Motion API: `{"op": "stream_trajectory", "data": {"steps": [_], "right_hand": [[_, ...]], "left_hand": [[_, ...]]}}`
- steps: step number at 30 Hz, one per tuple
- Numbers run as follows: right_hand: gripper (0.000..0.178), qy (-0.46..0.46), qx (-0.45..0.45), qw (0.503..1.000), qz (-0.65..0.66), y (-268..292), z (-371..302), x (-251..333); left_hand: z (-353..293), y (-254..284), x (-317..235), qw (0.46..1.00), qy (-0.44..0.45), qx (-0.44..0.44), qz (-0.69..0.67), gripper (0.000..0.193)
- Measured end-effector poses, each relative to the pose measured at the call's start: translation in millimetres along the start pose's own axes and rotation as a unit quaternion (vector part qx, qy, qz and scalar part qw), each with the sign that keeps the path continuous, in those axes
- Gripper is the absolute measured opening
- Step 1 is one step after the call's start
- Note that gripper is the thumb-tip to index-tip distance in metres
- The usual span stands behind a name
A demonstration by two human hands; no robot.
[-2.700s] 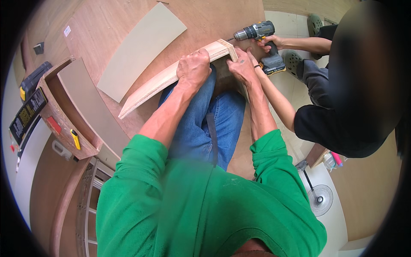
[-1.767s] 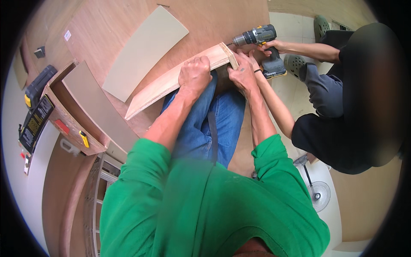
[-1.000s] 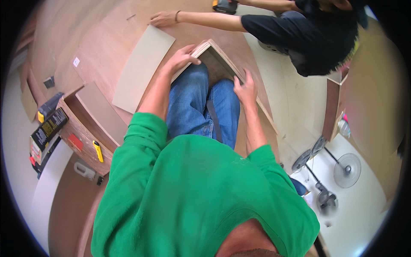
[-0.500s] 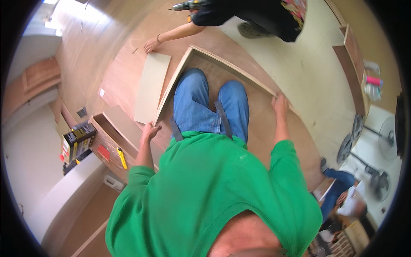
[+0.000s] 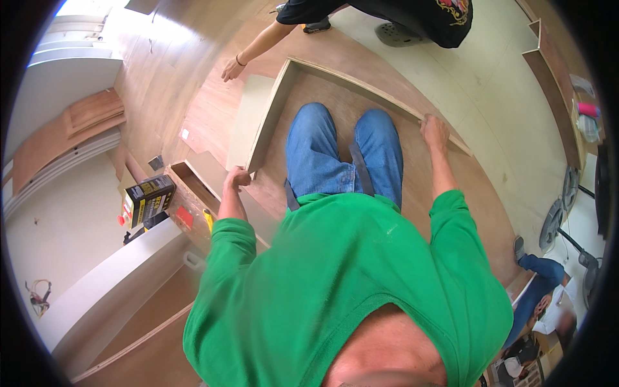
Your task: The person assembles a wooden frame on the floor by aligning pieces and securing them with screws. A coworker uses a power drill to fasten the joints while the person holds the frame steady.
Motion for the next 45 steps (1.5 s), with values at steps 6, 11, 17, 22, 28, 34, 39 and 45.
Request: {"op": "stream_trajectory", "data": {"steps": [6,11,17,22,28,34,39,45], "right_hand": [[0.030,-0.018,0.042,0.999,-0.011,0.7,13.4,51.2],[0.032,-0.015,0.019,1.000,-0.013,-8.6,20.4,71.5],[0.033,-0.023,0.003,0.999,-0.032,-14.4,31.9,89.4],[0.037,-0.023,0.028,0.999,-0.037,-14.0,46.7,109.0],[0.033,0.027,-0.002,0.998,-0.058,-14.0,74.7,130.4],[0.033,0.027,0.013,0.998,-0.050,-15.8,85.1,134.2],[0.034,0.014,0.012,1.000,0.012,-24.4,85.5,130.3],[0.065,0.055,-0.031,0.997,0.045,-3.2,67.5,162.6]], "left_hand": [[45.6,85.1,2.8,0.992,-0.028,-0.105,-0.063,0.050],[65.5,118.0,-46.0,0.966,-0.064,-0.228,-0.099,0.105],[99.5,122.8,-102.1,0.972,-0.060,-0.225,0.018,0.139],[111.6,126.3,-119.8,0.968,-0.032,-0.240,0.064,0.143],[109.4,160.8,-128.3,0.966,-0.007,-0.250,0.071,0.111],[128.6,242.6,-102.7,0.979,-0.070,-0.181,0.064,0.058],[124.4,256.9,-91.9,0.941,-0.286,-0.160,0.083,0.053],[-12.3,280.2,-128.7,0.827,-0.303,-0.470,0.045,0.040]]}}
Point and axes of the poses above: each hand's wrist, its own z-axis towards the middle knuckle, its own y-axis out of the back of the hand, x = y × z, the point moved 1 cm from there along z, towards the middle knuckle, and after that the axes turned 1 degree about -x, right-handed, at the moved point
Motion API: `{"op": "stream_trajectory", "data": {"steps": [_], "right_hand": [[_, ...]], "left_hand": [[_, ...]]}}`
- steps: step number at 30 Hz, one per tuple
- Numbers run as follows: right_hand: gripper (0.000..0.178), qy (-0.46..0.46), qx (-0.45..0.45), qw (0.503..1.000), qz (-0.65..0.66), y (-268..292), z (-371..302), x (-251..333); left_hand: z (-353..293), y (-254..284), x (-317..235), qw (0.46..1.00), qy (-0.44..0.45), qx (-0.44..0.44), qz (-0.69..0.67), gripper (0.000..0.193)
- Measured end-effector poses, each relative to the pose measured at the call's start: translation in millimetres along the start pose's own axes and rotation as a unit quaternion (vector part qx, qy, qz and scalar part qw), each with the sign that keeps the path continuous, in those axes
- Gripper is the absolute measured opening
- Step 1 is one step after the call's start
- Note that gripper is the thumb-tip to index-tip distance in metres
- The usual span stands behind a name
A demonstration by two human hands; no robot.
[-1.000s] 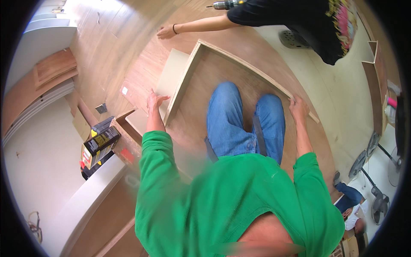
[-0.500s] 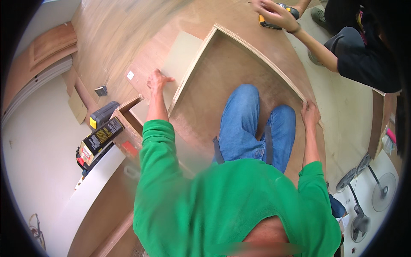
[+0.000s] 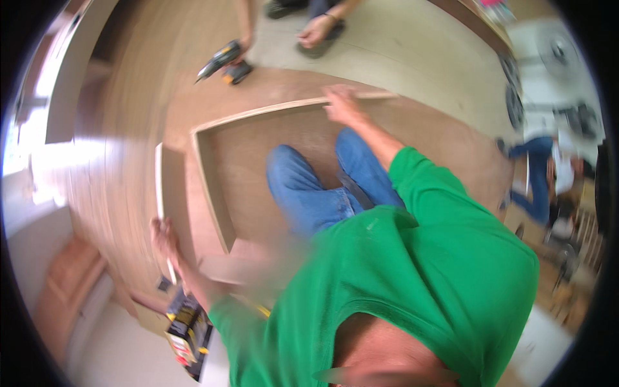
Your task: The person assembles a wooden frame on the floor by aligning pieces and securing them with screws. A coworker uses a power drill to fasten the joints while the person holds the frame steady.
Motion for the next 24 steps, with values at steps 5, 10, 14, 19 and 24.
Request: {"op": "stream_trajectory", "data": {"steps": [5,10,14,19,24], "right_hand": [[0.057,-0.022,0.022,0.864,0.503,39.5,-97.9,75.6],[0.070,0.073,0.091,0.695,0.710,116.3,-218.0,129.3],[0.074,0.126,-0.111,0.695,0.699,194.1,-262.9,119.4],[0.036,-0.089,-0.315,0.893,0.310,235.7,-301.4,-29.3],[0.034,-0.182,-0.267,0.941,0.105,156.0,-351.4,-123.3]], "left_hand": [[-45.0,123.2,-85.5,0.968,0.013,0.020,-0.252,0.024],[-106.9,123.3,-206.0,0.809,-0.122,0.134,-0.558,0.021],[-182.4,56.3,-382.6,0.548,-0.130,0.327,-0.759,0.015],[-274.6,0.5,-556.4,0.724,-0.433,0.349,-0.408,0.047],[-275.2,-24.6,-549.5,0.758,-0.406,0.404,-0.312,0.050]]}}
Point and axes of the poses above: each hand's wrist, its own z-axis towards the middle knuckle, its own y-axis out of the back of the hand, x = y × z, the point moved 1 cm from there along z, towards the middle knuckle, and after that the axes turned 1 degree about -x, right-handed, at the moved point
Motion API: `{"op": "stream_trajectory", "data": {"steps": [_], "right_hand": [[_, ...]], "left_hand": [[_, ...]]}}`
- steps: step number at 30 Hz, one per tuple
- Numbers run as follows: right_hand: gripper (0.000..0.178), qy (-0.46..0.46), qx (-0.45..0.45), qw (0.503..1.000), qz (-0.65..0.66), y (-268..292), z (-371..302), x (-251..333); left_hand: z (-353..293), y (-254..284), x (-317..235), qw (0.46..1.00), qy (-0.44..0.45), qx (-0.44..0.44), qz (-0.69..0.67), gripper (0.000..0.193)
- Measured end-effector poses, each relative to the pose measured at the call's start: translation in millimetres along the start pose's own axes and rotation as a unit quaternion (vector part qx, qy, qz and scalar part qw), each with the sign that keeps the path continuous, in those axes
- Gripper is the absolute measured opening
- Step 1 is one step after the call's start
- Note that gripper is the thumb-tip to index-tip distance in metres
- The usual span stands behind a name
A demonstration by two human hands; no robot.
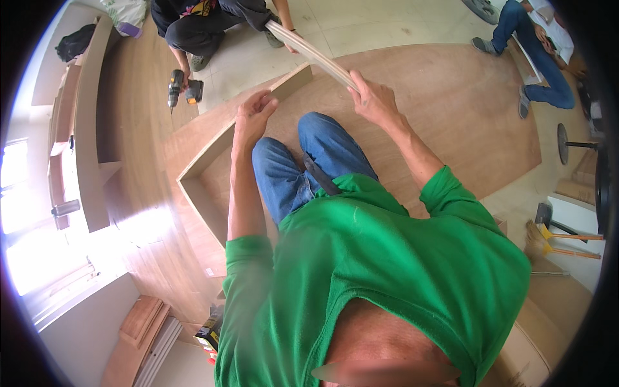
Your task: The person assembles a wooden frame on the floor by aligning pieces and securing them with screws. A coworker uses a power drill to fasten the joints while the person holds the frame steady.
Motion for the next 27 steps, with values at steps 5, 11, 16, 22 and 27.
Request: {"op": "stream_trajectory", "data": {"steps": [5,11,16,22,27], "right_hand": [[0.039,-0.141,0.119,0.982,-0.026,-109.4,-65.9,-48.2],[0.057,-0.277,0.152,0.948,-0.037,-192.3,-62.3,-75.1],[0.058,-0.308,0.187,0.932,-0.023,-193.4,-22.6,-71.1],[0.048,-0.314,0.194,0.929,-0.027,-218.2,30.8,-69.3],[0.032,-0.307,0.193,0.932,0.004,-224.1,27.0,-75.6]], "left_hand": [[-8.4,8.0,69.0,0.995,0.101,0.000,-0.009,0.049],[36.0,-22.2,106.7,0.992,0.113,0.053,0.000,0.050],[121.6,-52.8,102.3,0.995,0.056,0.056,0.056,0.051],[231.6,-114.1,96.2,0.982,0.076,0.143,0.094,0.083],[270.5,-147.7,124.5,0.947,0.075,0.260,0.171,0.092]]}}
Point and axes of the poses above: each hand's wrist, its own z-axis towards the middle knuckle, its own y-axis out of the back of the hand, x = y × z, the point moved 1 cm from there along z, towards the middle knuckle, and after that the axes turned 1 degree about -x, right-handed, at the moved point
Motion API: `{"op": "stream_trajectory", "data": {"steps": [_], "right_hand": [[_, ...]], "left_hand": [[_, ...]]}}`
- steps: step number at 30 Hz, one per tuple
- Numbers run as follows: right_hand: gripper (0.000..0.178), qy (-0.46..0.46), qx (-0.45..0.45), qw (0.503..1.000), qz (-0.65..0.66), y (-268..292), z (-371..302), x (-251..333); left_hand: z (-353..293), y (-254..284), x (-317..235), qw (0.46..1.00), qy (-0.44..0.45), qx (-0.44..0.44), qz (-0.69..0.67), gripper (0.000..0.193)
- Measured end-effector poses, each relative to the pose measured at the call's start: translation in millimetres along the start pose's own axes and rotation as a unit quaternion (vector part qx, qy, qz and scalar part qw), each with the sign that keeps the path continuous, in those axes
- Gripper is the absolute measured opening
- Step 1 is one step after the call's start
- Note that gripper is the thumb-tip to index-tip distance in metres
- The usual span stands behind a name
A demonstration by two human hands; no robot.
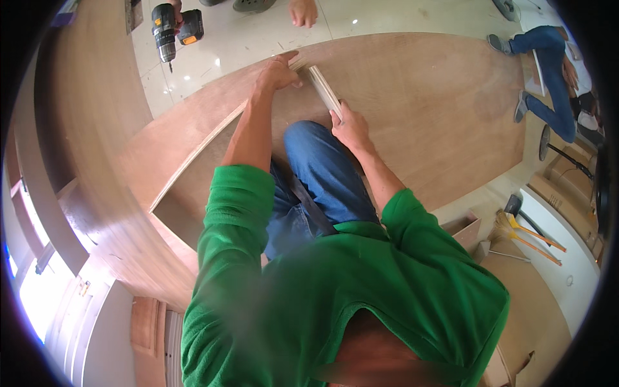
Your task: The person assembles a wooden frame on the floor by aligning pieces and securing them with screws. A coworker uses a power drill to fasten the joints while the person holds the frame steady.
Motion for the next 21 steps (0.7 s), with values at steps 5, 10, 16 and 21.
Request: {"op": "stream_trajectory", "data": {"steps": [5,10,16,21], "right_hand": [[0.027,0.018,0.005,0.999,0.026,-2.2,-3.9,6.4],[0.028,0.031,0.020,0.999,0.029,-8.7,-8.7,18.4],[0.026,0.025,0.011,0.999,0.032,-12.2,-10.1,18.6],[0.025,0.024,0.015,0.999,0.025,-7.5,-8.8,21.7]], "left_hand": [[8.5,-3.5,14.9,0.995,0.023,0.055,0.075,0.079],[3.3,7.6,17.2,0.994,0.039,0.076,0.074,0.072],[-5.4,2.3,19.1,0.994,0.043,0.071,0.070,0.073],[-13.4,-4.4,20.4,0.998,0.033,0.028,0.052,0.071]]}}
Point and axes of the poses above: each hand's wrist, its own z-axis towards the middle knuckle, its own y-axis out of the back of the hand, x = y × z, the point moved 1 cm from there along z, towards the middle knuckle, and after that the axes turned 1 degree about -x, right-handed, at the moved point
